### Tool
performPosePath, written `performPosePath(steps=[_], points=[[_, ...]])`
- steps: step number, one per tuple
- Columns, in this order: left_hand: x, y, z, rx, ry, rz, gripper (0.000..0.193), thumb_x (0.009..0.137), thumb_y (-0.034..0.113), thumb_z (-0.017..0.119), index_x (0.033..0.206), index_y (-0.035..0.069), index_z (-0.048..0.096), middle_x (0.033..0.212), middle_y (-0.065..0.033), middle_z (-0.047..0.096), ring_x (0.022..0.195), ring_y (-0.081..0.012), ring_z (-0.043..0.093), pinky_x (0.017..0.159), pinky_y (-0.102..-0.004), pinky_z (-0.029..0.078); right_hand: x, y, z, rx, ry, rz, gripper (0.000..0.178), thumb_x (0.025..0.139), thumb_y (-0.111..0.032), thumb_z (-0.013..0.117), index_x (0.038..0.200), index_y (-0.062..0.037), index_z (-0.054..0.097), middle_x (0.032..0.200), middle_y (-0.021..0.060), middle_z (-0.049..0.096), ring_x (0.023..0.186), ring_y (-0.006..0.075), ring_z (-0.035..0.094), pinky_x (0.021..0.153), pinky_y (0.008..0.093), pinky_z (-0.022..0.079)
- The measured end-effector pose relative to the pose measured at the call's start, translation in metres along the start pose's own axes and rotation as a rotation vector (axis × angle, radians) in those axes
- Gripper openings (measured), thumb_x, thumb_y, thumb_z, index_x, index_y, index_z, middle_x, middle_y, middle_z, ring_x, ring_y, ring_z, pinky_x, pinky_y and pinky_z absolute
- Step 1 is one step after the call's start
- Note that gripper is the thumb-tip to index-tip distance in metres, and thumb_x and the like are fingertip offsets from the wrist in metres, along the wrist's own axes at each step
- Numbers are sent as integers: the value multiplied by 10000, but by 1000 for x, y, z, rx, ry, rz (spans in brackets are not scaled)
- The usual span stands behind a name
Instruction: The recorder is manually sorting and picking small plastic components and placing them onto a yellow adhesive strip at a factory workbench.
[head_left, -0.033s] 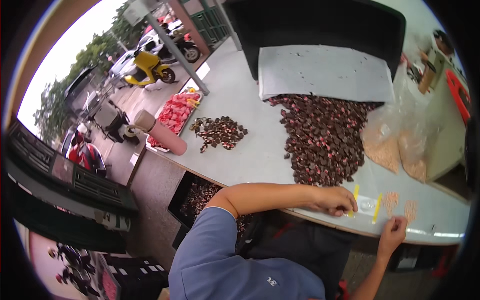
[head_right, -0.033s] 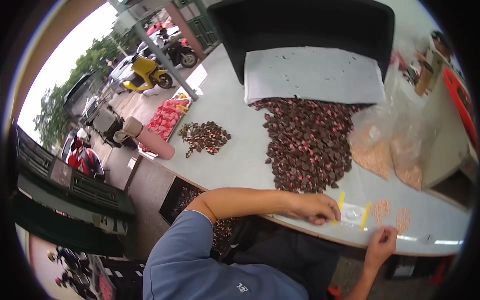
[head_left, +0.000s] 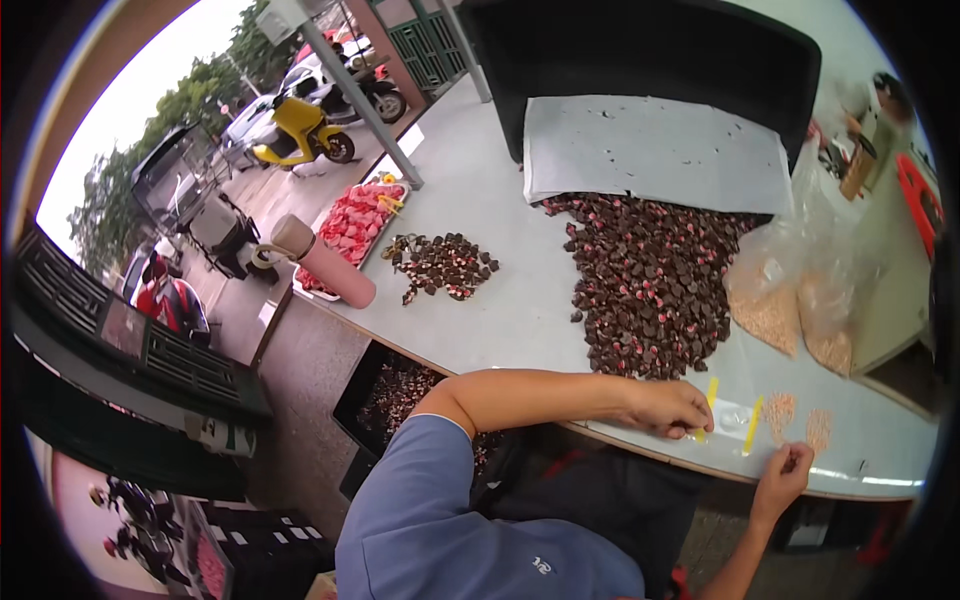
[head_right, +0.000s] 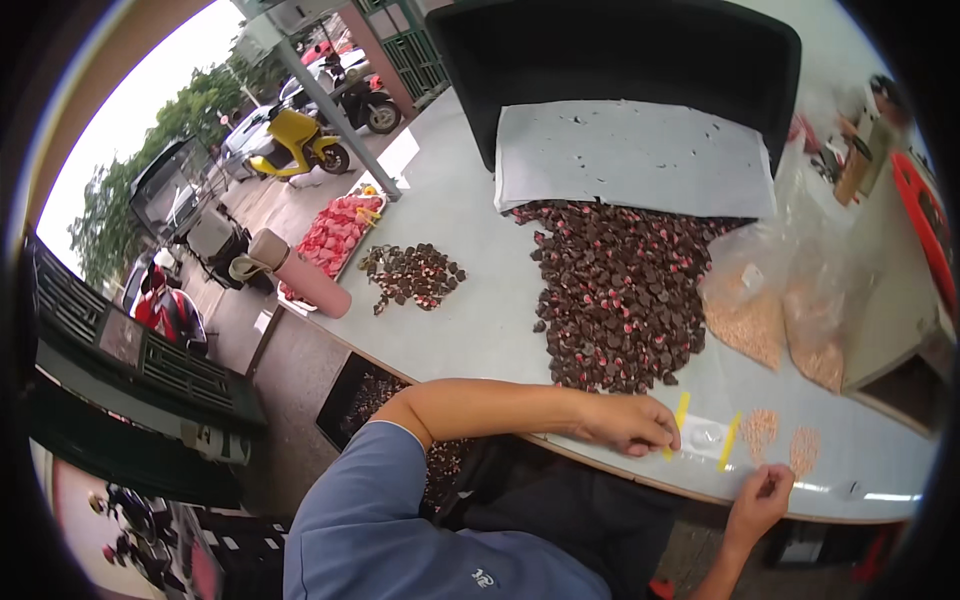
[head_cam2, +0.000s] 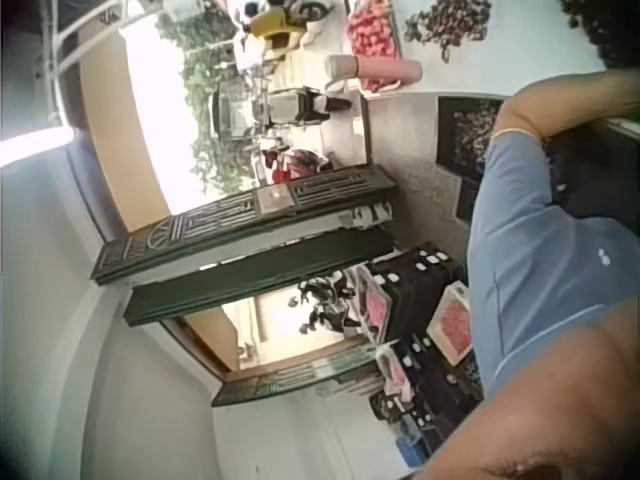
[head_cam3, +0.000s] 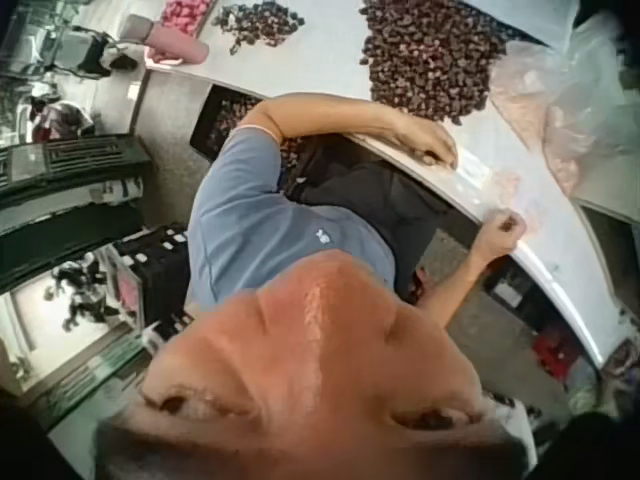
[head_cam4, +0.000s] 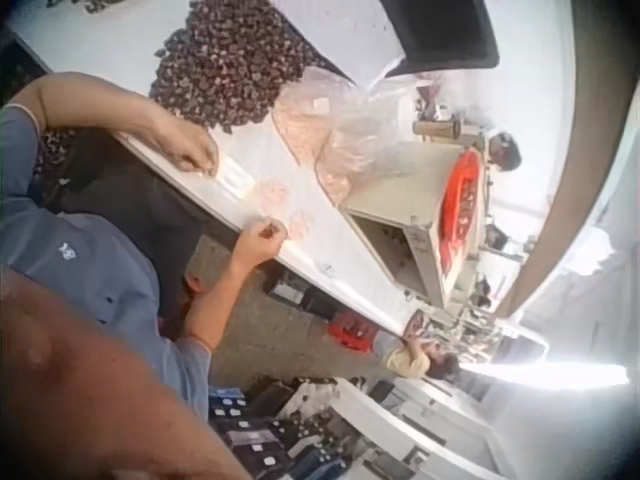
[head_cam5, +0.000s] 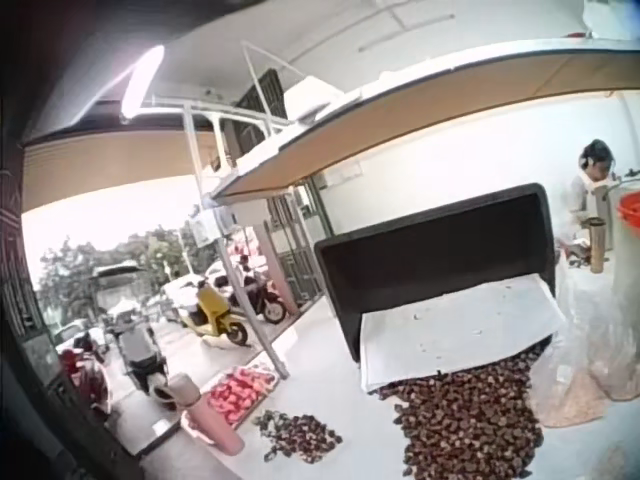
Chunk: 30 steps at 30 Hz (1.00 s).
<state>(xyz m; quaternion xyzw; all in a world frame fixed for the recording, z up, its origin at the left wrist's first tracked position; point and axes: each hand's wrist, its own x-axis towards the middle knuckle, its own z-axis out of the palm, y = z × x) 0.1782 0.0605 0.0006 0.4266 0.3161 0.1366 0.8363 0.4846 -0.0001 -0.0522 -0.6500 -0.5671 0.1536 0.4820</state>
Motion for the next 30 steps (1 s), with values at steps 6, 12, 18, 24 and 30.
performPosePath(steps=[6,12,18,24,30], points=[[-20,-7,-13,123,-70,174,216,996,127,561,1131,-34,609,764,0,569,618,-55,495,551,-203,408,5,-19,10,231,-51,-131,56,949,13,541,976,-26,511,945,58,558,795,111,550,744,246,466],[-21,0,-8,122,21,242,201,947,106,640,1081,-43,650,907,-81,696,706,-100,649,552,-222,472,4,-57,10,195,-116,-45,109,941,19,559,1035,-17,517,929,43,548,780,104,535,718,234,456],[-15,-4,-14,293,30,280,159,919,82,673,1021,-39,663,909,-86,697,792,-160,716,563,-242,517,-17,-85,9,181,-272,-101,226,921,36,584,1137,6,525,893,41,557,783,103,546,726,229,462],[-24,-4,-10,210,-81,223,144,926,75,660,1016,-37,658,898,-97,697,791,-176,721,590,-252,555,-37,-121,31,88,-398,-204,216,865,38,655,1068,24,581,846,82,626,754,144,615,710,280,506],[-22,-9,-8,225,-81,175,143,927,73,657,997,-52,650,893,-120,696,747,-190,722,596,-269,577,-39,-135,46,30,-422,-407,185,840,47,662,1015,27,606,839,153,655,735,282,671,691,347,530]])
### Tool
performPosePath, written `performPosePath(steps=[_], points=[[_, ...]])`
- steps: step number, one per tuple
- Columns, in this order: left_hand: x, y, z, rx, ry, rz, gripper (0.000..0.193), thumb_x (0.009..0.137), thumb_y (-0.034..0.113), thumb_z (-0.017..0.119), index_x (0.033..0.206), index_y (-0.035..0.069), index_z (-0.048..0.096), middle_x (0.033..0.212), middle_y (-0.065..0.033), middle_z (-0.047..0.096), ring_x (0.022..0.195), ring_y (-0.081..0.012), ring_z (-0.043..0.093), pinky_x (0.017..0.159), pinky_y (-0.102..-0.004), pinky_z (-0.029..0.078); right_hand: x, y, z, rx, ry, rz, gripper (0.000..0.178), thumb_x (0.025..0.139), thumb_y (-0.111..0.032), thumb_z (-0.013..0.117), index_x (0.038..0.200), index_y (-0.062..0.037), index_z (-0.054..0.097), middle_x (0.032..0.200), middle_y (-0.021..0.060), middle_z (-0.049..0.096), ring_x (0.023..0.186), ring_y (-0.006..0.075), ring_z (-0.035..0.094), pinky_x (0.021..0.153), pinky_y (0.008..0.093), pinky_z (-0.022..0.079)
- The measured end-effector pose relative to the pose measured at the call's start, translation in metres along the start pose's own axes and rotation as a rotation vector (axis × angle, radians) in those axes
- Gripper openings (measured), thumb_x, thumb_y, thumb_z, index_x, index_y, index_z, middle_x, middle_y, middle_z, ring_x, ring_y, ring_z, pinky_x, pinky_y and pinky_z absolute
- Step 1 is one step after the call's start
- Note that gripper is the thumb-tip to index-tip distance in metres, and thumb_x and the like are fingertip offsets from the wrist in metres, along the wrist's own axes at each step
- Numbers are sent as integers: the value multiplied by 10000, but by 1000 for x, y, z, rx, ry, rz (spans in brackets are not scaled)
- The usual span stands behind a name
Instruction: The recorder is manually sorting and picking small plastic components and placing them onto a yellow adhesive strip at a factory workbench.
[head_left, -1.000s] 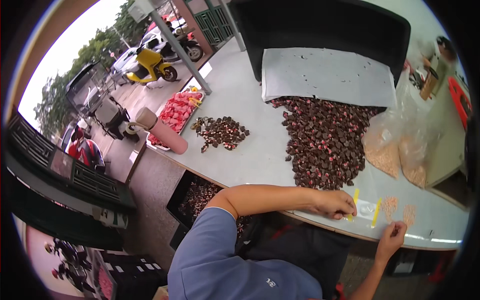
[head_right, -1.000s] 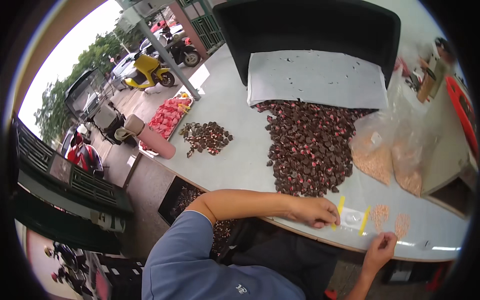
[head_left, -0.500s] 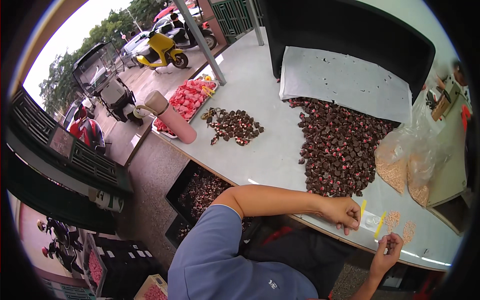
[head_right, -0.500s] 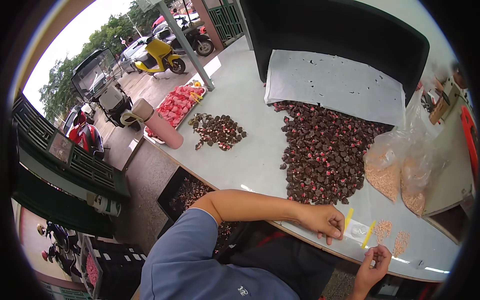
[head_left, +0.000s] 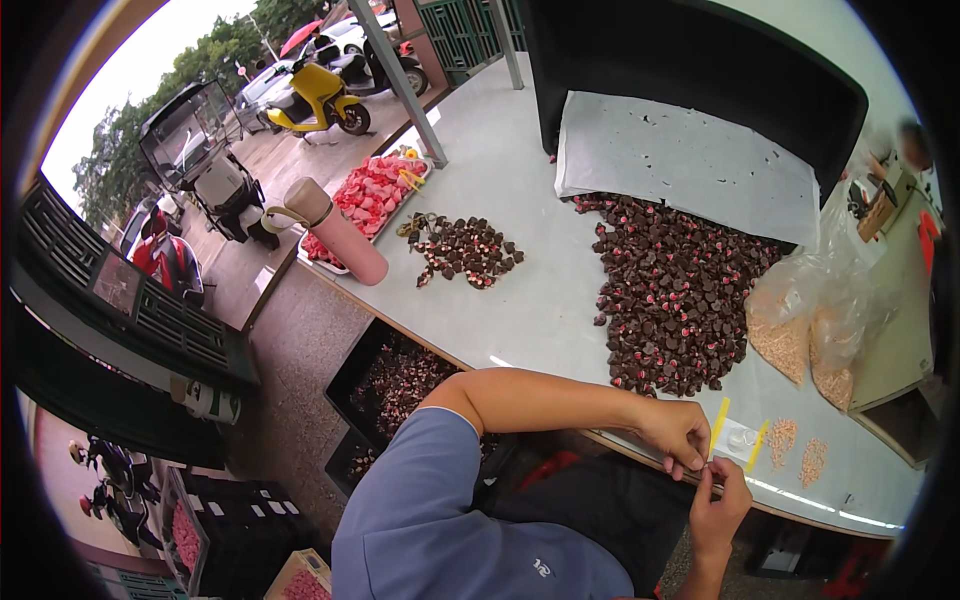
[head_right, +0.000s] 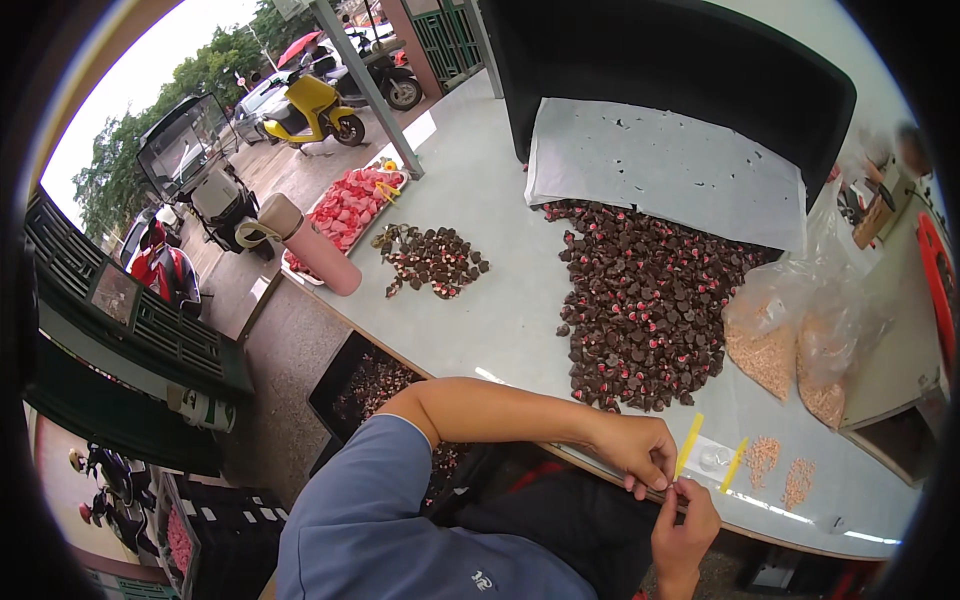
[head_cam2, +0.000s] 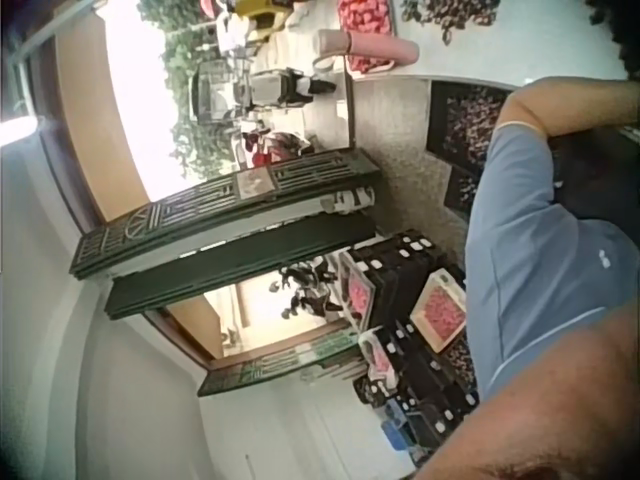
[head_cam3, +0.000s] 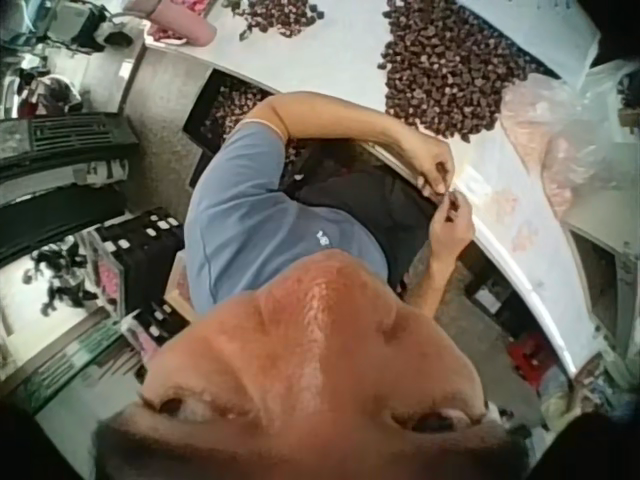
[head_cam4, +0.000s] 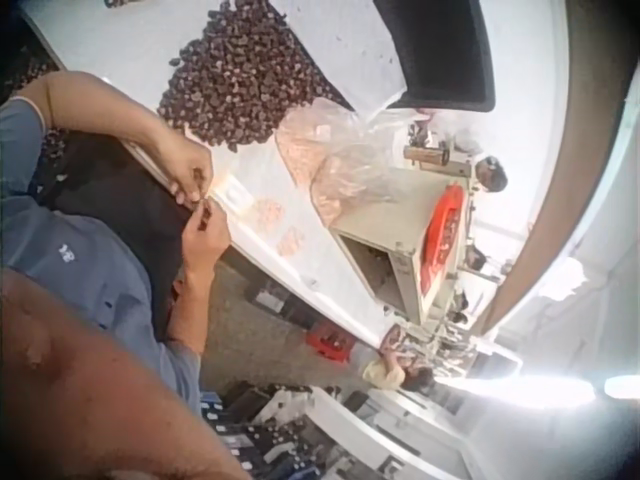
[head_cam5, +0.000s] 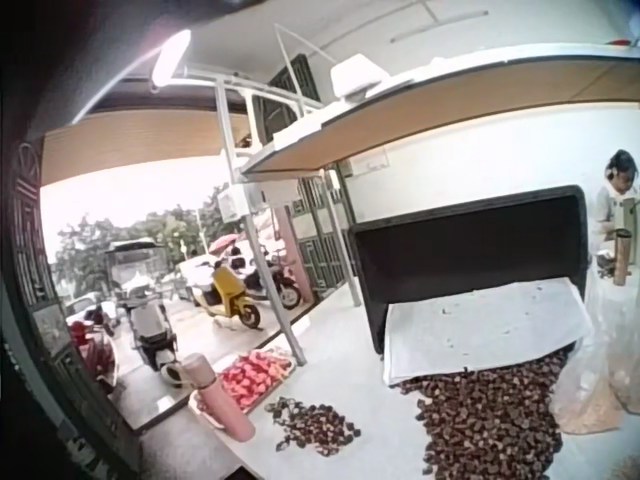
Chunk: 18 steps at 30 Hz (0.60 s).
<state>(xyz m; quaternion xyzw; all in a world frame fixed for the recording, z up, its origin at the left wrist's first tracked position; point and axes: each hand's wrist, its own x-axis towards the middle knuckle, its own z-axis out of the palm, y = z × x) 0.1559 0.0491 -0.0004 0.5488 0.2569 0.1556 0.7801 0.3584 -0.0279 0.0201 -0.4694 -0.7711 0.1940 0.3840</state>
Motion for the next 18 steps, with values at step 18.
performPosePath(steps=[18], points=[[0,0,2,-183,46,14,140,876,32,708,949,-64,636,883,-153,705,710,-214,724,599,-258,589,12,-15,-3,93,-65,189,58,854,12,645,873,28,593,679,102,610,563,174,602,553,287,470]])
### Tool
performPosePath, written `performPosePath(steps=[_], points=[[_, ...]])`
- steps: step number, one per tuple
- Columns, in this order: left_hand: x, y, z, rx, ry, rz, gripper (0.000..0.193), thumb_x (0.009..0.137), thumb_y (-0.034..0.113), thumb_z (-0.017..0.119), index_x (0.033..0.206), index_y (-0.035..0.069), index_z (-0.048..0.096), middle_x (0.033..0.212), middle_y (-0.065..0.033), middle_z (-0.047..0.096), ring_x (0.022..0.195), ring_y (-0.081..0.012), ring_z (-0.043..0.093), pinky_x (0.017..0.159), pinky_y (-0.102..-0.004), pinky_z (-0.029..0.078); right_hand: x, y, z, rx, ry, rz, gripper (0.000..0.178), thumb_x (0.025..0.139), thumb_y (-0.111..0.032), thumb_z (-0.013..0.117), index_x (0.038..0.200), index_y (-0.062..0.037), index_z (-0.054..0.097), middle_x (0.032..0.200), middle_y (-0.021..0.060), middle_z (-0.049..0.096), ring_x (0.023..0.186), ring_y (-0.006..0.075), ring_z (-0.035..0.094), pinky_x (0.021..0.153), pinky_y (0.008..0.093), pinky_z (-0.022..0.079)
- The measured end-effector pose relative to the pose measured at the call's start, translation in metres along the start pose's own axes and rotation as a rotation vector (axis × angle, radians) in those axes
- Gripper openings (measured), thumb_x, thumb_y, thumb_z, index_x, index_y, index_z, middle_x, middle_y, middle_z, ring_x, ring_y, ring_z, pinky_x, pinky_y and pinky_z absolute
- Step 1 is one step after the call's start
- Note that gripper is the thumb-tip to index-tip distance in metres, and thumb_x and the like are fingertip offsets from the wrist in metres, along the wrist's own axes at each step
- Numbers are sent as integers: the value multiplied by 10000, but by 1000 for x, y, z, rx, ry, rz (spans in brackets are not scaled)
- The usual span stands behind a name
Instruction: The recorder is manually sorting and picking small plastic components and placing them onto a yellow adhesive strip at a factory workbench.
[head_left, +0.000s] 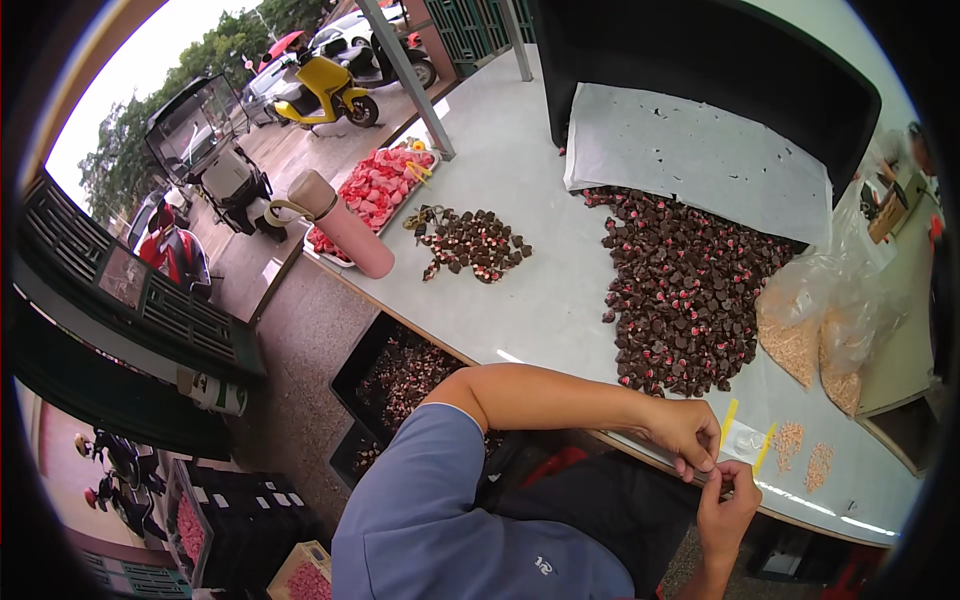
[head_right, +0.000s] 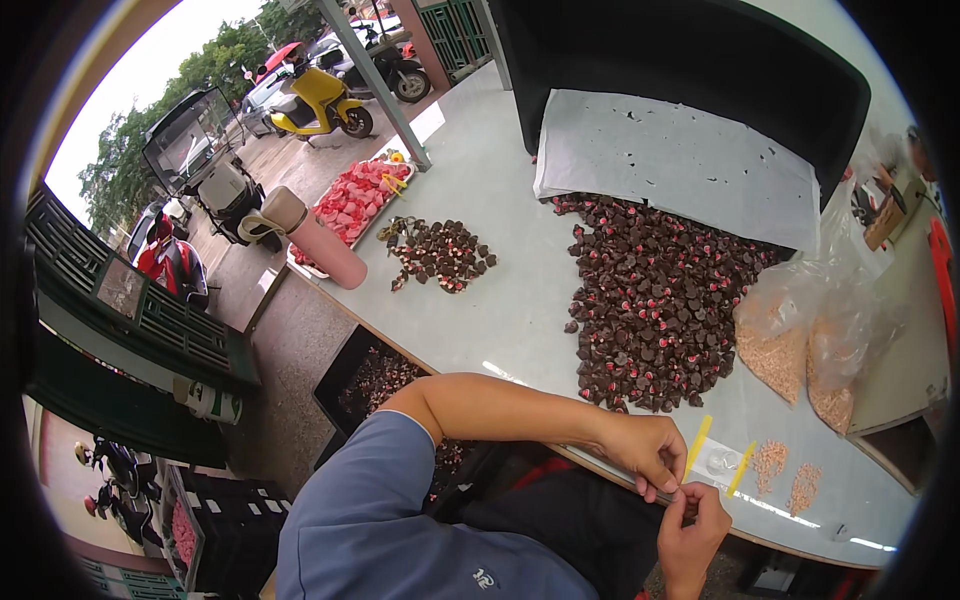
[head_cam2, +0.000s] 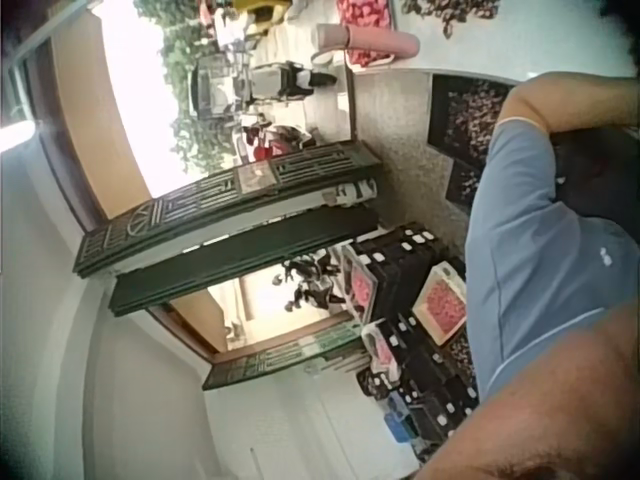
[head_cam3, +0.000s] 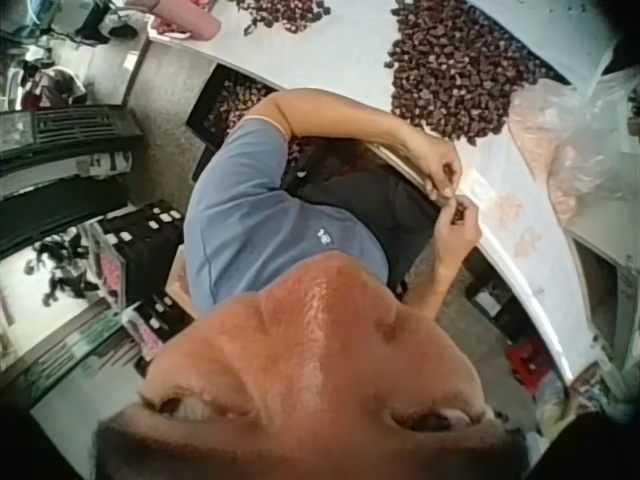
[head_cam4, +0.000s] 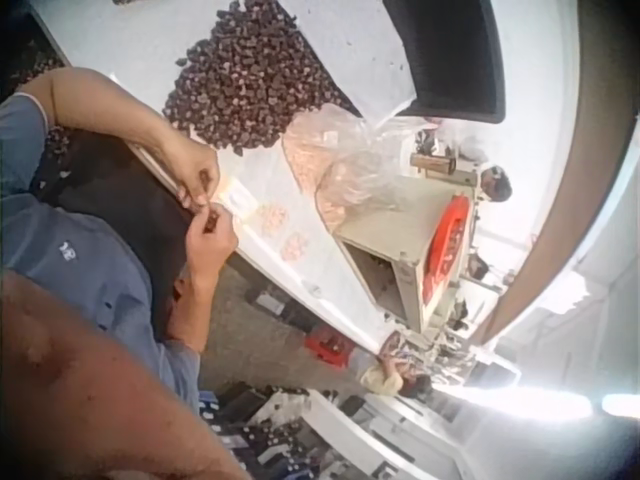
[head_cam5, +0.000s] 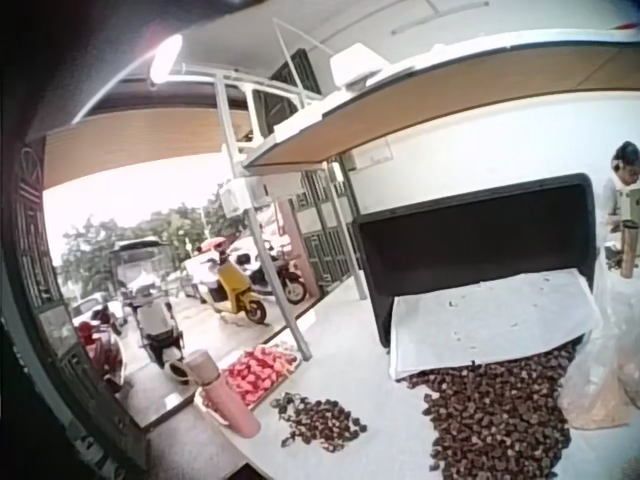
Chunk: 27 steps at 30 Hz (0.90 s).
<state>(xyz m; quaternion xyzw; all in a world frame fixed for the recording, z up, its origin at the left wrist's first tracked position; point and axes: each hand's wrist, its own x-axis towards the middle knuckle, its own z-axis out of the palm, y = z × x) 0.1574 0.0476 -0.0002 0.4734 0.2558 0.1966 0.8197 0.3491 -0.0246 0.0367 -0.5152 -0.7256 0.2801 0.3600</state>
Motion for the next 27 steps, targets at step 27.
performPosePath(steps=[27], points=[[-1,13,-4,67,53,-110,207,930,145,687,1018,-40,656,934,-123,701,786,-175,716,637,-255,581,11,15,-4,-274,94,-295,105,790,-6,719,858,-37,644,629,67,599,499,213,573,477,322,434]])
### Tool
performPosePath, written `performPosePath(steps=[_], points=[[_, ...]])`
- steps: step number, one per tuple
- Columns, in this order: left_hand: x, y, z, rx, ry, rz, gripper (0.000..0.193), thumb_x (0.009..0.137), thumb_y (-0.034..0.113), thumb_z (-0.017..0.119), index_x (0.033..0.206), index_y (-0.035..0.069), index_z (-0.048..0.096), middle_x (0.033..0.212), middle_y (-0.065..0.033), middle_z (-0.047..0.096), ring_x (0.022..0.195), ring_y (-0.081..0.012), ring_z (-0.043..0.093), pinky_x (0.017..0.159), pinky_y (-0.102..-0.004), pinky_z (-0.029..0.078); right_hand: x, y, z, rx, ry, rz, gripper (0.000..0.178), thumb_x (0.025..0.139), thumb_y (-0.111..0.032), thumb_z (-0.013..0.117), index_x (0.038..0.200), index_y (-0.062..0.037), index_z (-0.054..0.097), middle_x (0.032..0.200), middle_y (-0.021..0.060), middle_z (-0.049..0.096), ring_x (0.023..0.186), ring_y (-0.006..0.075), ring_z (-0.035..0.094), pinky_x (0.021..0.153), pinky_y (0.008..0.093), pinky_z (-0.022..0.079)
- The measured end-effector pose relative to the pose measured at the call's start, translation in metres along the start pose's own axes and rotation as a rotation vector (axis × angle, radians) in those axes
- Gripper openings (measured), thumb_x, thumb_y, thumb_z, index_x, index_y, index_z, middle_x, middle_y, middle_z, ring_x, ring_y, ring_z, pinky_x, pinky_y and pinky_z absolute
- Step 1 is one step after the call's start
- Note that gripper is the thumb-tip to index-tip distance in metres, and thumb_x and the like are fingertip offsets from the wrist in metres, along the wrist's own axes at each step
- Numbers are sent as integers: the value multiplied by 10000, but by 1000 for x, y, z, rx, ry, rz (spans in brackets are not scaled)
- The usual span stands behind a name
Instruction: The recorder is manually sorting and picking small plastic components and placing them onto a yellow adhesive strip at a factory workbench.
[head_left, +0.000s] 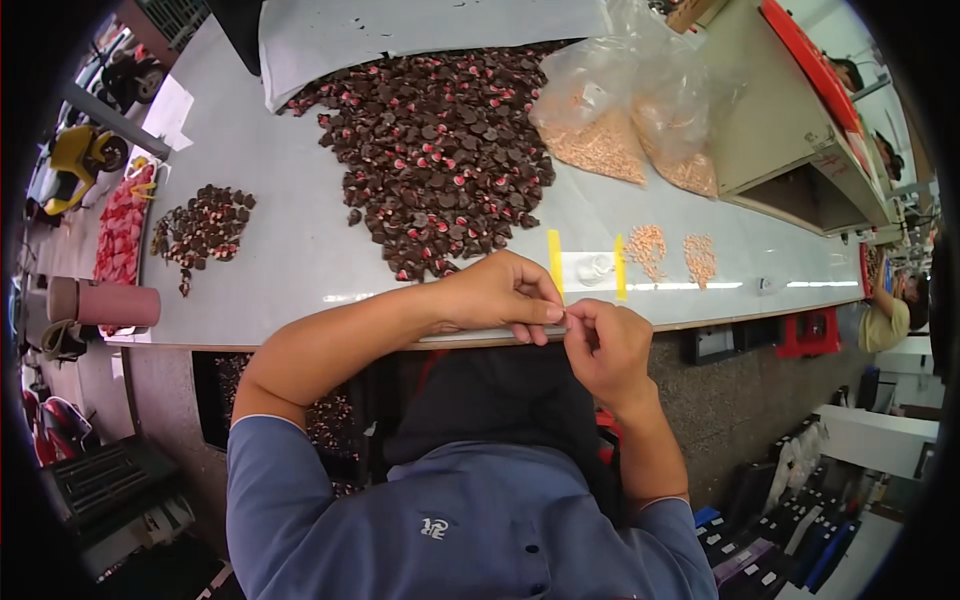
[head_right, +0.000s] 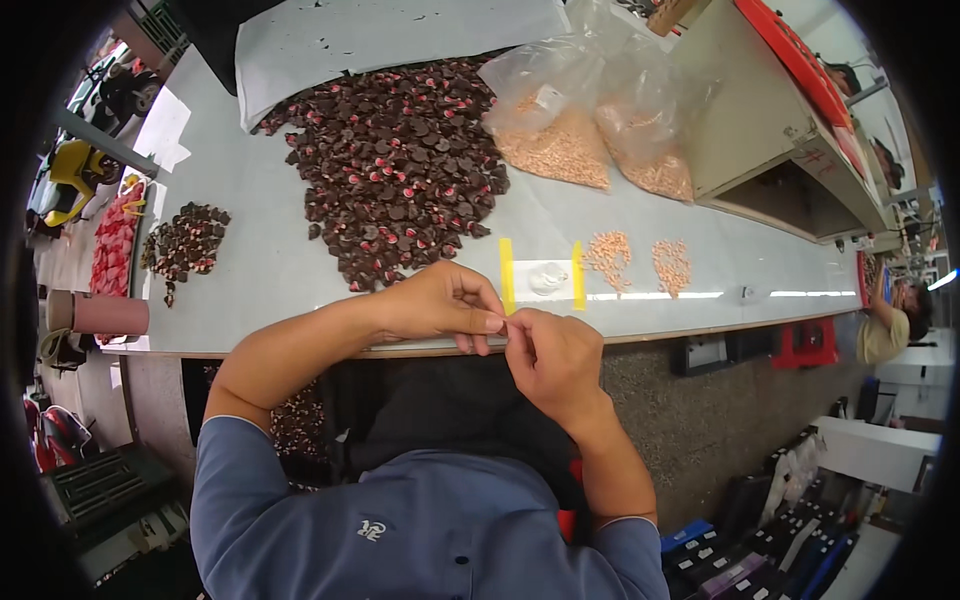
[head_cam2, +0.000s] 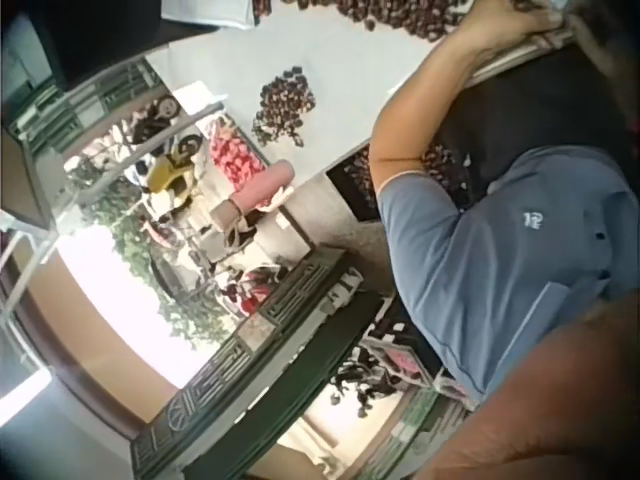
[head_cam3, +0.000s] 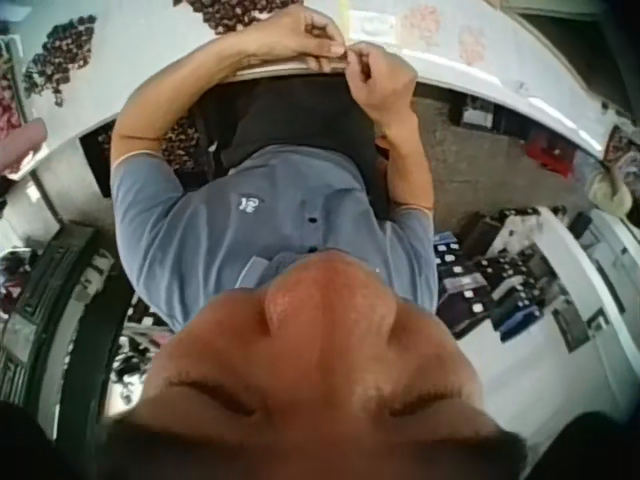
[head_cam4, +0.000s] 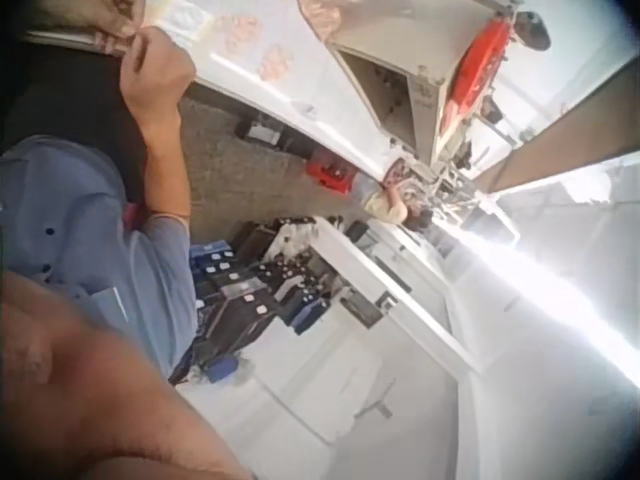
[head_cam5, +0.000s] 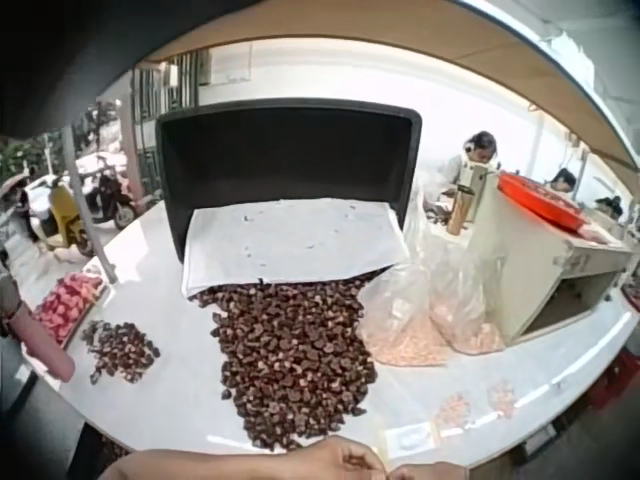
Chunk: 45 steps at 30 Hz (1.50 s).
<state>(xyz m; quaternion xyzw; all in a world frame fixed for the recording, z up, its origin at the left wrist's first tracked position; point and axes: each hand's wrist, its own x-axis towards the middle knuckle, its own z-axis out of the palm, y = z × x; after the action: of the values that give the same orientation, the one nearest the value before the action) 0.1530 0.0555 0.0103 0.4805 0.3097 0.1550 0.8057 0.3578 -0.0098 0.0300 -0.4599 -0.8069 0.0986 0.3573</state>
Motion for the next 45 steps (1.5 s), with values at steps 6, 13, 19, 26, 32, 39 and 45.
performPosePath(steps=[6,13,19,26,32,39,45], points=[[2,0,5,-41,17,22,220,936,113,668,1093,-40,651,1019,-119,685,858,-178,711,701,-257,580,11,14,-29,-33,-45,-2,123,788,35,701,844,-40,622,583,43,567,475,172,559,452,291,414],[2,1,4,-20,37,29,257,929,95,670,1157,-21,642,1094,-117,679,901,-181,706,741,-264,570,38,27,-54,-347,-244,-128,121,798,-24,700,839,-73,597,596,70,576,520,256,596,490,372,442],[2,1,3,-47,69,26,263,921,67,672,1150,-58,638,1047,-132,682,881,-187,707,745,-262,583,45,35,-46,-423,-309,-175,103,808,-47,686,831,-75,589,624,74,589,539,265,597,503,388,450],[3,-3,0,-74,37,31,283,925,66,662,1180,-52,630,1137,-143,688,933,-190,704,776,-265,568,50,36,-41,-446,-357,-185,90,819,-68,681,830,-75,591,629,80,596,542,276,595,516,397,456],[4,-1,0,-91,30,15,273,935,71,653,1186,-34,633,1143,-131,689,946,-193,704,787,-266,566,49,33,-44,-441,-321,-180,99,809,-60,687,835,-74,593,627,78,597,549,275,599,519,399,453],[2,2,-1,-94,34,8,256,942,82,649,1178,-15,639,1143,-130,687,954,-193,704,795,-271,561,30,15,-34,-40,-134,-43,122,776,49,700,847,-30,640,590,44,577,470,157,554,449,278,411],[2,3,-1,-116,36,17,263,939,95,657,1175,-22,639,1132,-135,690,952,-191,705,794,-274,564,20,13,-18,112,-85,-30,135,767,60,699,853,-26,640,599,34,584,469,136,553,444,267,406]])
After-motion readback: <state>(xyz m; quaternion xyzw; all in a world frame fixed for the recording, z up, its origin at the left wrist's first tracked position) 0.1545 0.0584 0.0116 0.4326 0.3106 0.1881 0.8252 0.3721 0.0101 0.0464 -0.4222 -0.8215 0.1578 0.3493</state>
